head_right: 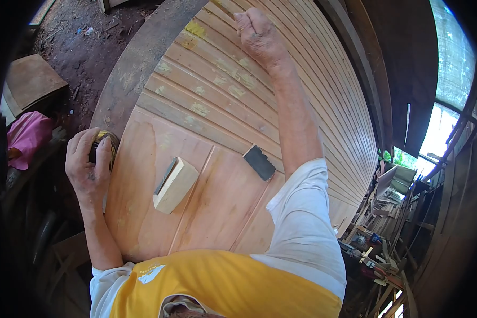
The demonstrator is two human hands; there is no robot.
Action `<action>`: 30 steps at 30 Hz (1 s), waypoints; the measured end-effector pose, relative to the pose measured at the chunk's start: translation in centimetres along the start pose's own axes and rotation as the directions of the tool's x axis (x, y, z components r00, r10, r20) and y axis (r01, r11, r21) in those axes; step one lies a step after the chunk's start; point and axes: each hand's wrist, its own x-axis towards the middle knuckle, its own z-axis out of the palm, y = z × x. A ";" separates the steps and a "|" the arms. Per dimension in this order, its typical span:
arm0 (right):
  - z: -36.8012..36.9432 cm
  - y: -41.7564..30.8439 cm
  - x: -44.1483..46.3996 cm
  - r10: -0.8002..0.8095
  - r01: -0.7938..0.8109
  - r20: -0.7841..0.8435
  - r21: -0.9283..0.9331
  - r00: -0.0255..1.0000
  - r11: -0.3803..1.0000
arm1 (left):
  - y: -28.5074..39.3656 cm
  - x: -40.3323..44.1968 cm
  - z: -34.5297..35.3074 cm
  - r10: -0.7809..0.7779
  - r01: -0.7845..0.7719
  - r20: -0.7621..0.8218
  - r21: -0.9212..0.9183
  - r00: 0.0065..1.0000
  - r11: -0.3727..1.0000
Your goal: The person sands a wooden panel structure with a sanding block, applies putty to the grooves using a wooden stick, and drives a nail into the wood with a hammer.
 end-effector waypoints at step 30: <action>-0.6 -4.1 -5.7 -0.035 0.054 0.054 -0.422 0.998 0.905 | -0.3 -0.2 -0.3 -0.017 0.017 0.016 0.010 1.000 1.000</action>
